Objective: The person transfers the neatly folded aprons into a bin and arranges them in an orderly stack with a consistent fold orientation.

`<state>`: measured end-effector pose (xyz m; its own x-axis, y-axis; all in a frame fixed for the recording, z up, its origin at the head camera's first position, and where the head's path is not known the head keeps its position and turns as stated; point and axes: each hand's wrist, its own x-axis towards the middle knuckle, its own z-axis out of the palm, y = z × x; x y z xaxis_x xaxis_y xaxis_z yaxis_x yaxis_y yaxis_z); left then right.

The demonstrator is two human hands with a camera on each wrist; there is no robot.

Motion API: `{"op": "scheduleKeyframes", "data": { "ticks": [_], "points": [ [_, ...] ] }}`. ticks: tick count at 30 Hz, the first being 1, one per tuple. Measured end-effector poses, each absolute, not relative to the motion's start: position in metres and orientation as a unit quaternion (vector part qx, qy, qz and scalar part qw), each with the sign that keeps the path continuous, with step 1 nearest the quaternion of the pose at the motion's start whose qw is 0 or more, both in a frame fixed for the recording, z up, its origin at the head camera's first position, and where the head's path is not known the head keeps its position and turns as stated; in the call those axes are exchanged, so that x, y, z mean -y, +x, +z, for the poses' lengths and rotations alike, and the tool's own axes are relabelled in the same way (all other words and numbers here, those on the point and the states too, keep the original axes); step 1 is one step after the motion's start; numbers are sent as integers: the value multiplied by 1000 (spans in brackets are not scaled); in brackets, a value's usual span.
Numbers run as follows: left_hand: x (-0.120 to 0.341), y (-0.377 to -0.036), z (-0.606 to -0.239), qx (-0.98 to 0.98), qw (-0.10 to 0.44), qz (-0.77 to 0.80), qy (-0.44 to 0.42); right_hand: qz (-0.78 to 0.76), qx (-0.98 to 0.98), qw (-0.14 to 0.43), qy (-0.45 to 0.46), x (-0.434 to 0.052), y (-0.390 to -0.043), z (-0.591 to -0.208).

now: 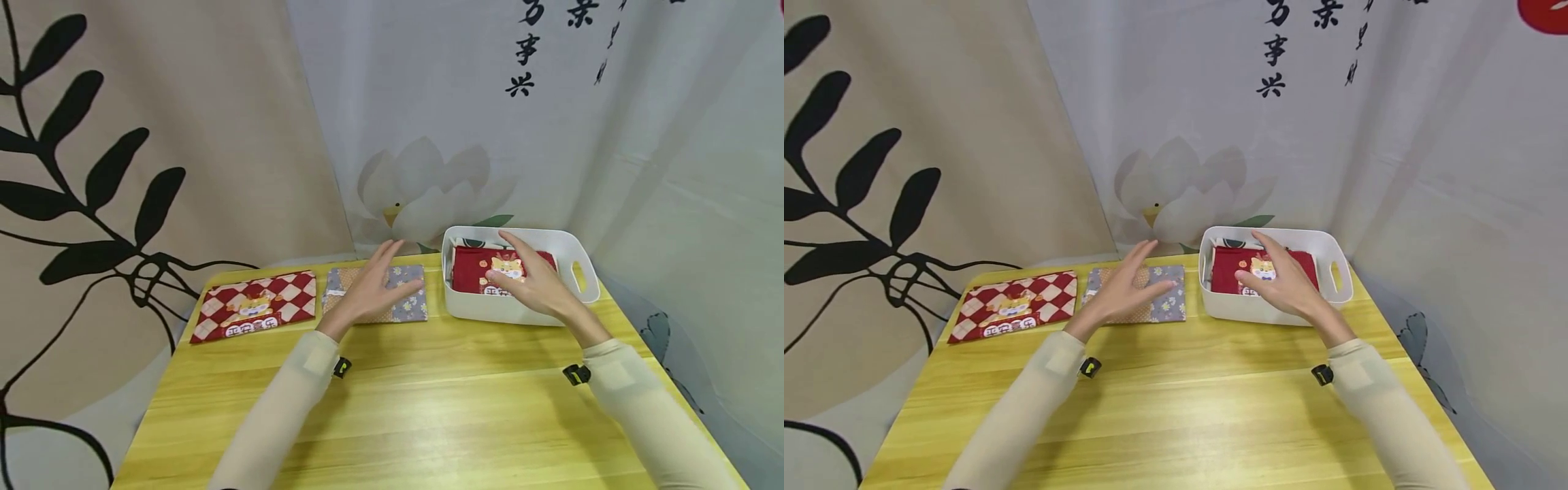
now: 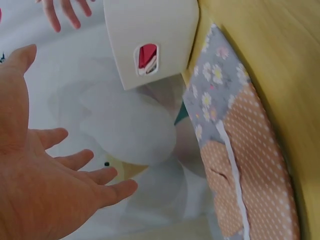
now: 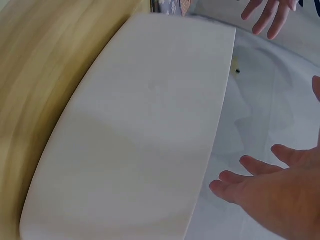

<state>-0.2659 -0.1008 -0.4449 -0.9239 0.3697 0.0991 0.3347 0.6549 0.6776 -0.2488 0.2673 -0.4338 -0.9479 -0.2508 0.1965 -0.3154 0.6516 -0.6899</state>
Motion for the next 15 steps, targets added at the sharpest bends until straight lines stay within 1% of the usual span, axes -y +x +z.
{"op": "scheduleKeyframes", "data": {
  "ticks": [9, 15],
  "points": [
    [129, -254, -452, -912, 18, 373, 171, 382, 906, 21, 181, -236, -246, -432],
    [146, -248, -456, -917, 4, 363, 167, 384, 900, 24, 204, -217, -246, -430]
  ]
}}
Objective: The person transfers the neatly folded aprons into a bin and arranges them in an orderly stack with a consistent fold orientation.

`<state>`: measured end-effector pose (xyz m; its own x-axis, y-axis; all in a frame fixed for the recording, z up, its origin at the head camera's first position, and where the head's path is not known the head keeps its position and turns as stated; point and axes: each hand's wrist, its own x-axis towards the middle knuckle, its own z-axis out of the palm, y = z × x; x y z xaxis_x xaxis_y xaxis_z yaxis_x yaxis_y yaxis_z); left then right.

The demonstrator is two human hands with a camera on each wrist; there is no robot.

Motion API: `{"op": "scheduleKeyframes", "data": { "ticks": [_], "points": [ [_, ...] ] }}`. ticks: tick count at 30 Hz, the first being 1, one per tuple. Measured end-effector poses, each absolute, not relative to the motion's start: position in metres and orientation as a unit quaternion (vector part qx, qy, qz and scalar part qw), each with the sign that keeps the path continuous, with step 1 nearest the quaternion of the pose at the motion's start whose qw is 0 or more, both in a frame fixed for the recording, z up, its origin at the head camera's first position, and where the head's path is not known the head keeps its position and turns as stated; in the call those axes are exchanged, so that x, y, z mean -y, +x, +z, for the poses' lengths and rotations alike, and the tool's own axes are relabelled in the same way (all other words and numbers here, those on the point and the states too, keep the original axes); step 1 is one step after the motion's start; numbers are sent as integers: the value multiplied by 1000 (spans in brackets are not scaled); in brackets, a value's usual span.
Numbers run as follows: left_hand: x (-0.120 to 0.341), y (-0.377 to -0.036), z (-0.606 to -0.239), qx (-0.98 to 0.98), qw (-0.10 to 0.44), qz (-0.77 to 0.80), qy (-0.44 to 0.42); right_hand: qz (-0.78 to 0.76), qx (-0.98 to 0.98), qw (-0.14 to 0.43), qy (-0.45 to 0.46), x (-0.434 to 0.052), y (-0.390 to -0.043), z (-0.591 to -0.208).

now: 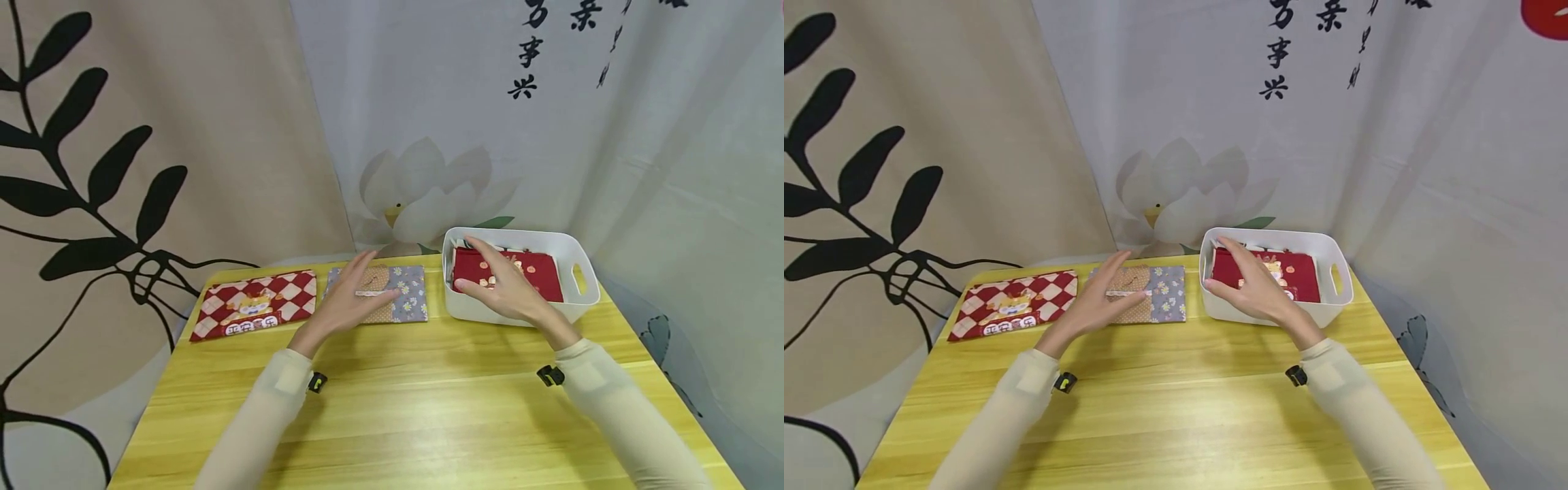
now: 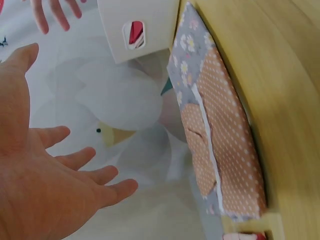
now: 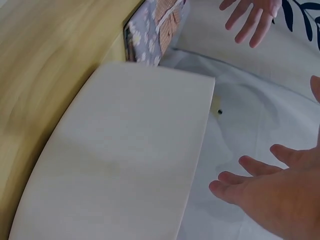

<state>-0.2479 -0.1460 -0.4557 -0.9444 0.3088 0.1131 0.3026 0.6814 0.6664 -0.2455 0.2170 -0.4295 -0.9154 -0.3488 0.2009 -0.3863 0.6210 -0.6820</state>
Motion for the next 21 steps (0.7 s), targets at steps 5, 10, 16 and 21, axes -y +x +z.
{"op": "scheduleKeyframes", "data": {
  "ticks": [5, 10, 16, 21],
  "points": [
    [161, -242, -457, -919, 2, 361, 157, 385, 894, 28, 228, -202, -245, -429],
    [175, -237, -458, -919, 1, 363, 153, 390, 888, 19, 244, -188, -244, -429],
    [196, -234, -460, -921, -12, 363, 143, 396, 880, 11, 262, -171, -243, -425],
    [212, -231, -462, -928, -20, 349, 128, 403, 874, 7, 273, -155, -245, -427]
  ]
}}
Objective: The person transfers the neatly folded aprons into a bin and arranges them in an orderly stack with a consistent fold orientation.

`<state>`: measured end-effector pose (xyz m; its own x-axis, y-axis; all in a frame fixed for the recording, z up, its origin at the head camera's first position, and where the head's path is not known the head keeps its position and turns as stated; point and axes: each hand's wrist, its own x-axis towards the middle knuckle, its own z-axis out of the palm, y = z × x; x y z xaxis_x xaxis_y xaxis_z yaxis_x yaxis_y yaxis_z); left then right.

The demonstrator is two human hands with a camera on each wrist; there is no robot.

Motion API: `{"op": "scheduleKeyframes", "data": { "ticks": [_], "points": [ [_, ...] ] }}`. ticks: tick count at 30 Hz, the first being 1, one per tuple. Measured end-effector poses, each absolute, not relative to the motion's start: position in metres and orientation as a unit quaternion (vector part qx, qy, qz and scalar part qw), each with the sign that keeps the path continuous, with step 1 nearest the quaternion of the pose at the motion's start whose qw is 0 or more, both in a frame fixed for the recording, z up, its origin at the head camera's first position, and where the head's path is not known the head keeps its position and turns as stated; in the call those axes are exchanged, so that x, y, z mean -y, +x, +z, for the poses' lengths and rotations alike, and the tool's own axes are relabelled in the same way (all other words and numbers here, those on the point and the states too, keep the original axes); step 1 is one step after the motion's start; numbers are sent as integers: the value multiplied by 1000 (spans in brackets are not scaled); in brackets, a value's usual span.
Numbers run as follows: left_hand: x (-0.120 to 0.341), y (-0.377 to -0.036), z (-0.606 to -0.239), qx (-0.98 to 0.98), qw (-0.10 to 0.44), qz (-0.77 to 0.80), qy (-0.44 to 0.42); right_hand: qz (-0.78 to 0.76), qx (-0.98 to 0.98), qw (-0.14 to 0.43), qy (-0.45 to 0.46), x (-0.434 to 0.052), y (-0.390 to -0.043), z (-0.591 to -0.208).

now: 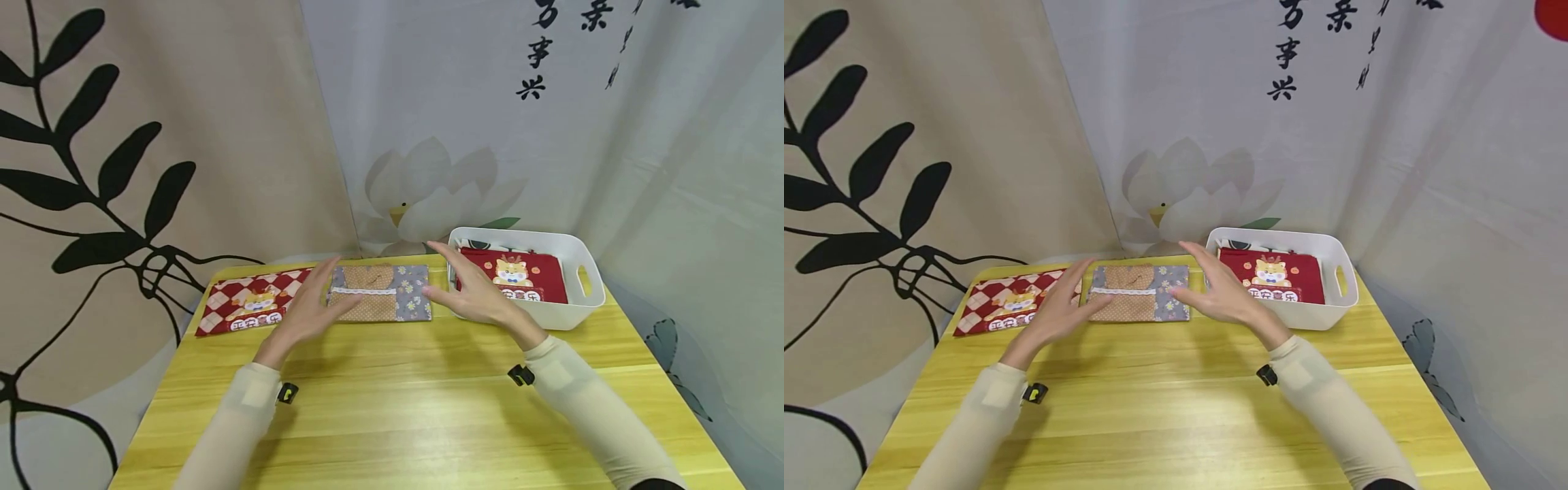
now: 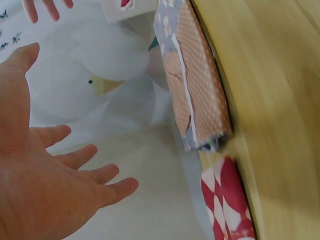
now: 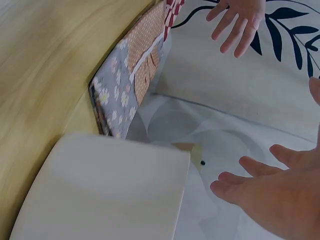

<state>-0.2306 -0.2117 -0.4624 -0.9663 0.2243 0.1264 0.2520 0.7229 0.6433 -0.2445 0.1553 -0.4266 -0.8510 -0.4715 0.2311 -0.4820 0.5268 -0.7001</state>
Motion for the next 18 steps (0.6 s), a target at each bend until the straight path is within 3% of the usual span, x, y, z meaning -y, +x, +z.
{"op": "scheduleKeyframes", "data": {
  "ticks": [18],
  "points": [
    [262, -213, -465, 937, 26, -343, -67, 434, 843, -25, 316, -101, -249, -440]
  ]
}}
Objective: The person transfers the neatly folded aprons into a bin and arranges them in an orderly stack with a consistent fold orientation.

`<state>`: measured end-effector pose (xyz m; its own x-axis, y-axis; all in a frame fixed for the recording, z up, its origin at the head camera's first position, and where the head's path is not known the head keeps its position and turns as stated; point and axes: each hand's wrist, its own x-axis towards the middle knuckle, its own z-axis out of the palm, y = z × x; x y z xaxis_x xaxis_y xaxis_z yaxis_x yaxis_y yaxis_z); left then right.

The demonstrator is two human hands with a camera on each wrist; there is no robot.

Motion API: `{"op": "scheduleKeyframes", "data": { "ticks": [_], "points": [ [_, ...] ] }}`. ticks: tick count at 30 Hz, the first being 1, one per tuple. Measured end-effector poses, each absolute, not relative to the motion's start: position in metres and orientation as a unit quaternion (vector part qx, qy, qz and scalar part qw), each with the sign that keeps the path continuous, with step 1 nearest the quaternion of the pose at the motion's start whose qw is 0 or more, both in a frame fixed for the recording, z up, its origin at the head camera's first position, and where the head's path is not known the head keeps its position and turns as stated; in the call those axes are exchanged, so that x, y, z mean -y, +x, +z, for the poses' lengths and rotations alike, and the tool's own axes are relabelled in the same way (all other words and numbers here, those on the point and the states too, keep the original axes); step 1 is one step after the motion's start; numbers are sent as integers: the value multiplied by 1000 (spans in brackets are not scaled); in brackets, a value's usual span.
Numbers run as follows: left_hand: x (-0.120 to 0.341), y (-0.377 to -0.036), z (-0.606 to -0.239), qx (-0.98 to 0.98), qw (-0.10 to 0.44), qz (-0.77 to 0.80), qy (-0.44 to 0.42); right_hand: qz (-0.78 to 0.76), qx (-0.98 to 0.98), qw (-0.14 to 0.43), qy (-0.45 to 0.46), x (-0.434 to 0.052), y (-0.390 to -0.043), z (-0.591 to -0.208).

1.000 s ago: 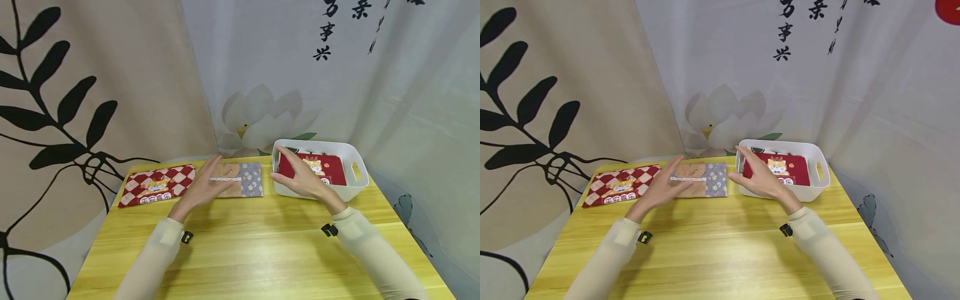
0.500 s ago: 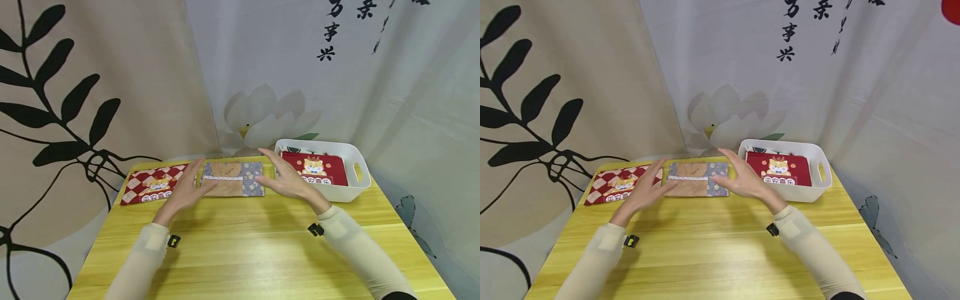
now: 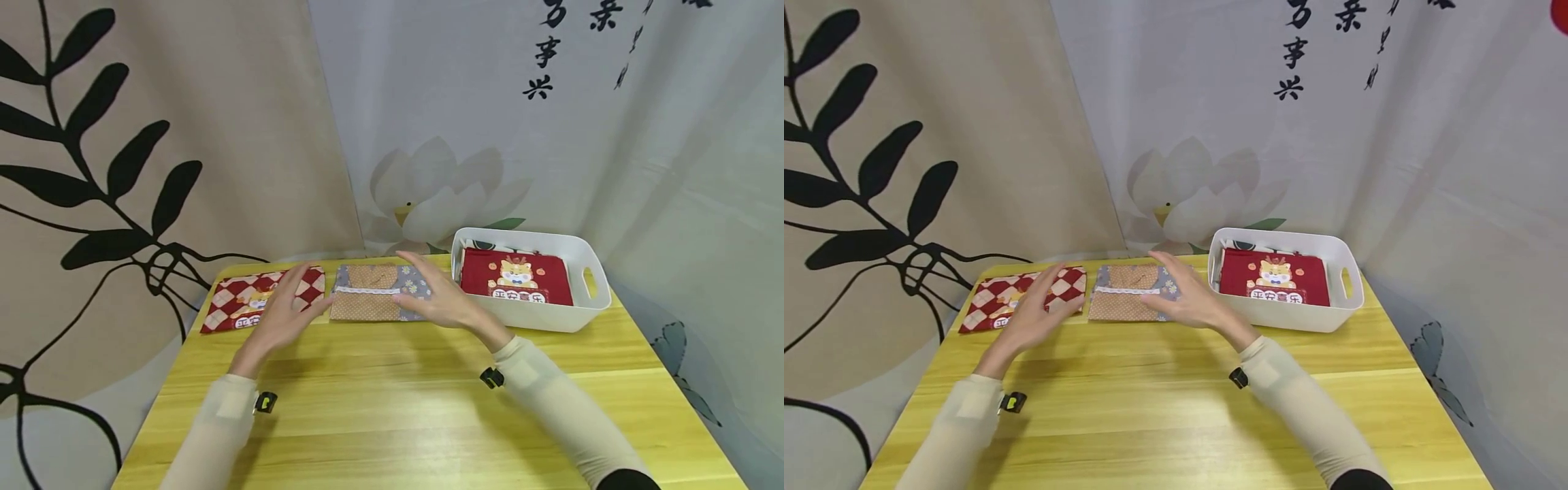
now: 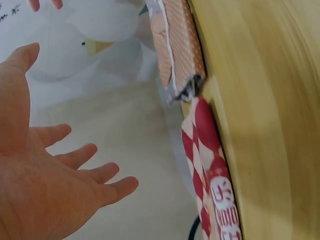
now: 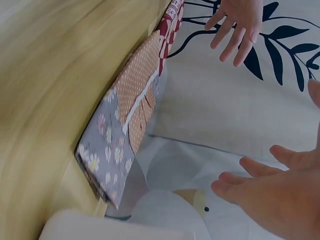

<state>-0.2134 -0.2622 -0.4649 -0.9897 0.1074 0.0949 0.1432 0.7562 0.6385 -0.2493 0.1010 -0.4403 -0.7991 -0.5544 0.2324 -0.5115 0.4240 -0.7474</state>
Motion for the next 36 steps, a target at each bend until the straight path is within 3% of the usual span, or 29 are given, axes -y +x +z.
{"op": "scheduleKeyframes", "data": {
  "ticks": [36],
  "points": [
    [349, -198, -481, 941, 29, -336, 29, -431, -838, 79, -325, -16, -263, -476]
  ]
}}
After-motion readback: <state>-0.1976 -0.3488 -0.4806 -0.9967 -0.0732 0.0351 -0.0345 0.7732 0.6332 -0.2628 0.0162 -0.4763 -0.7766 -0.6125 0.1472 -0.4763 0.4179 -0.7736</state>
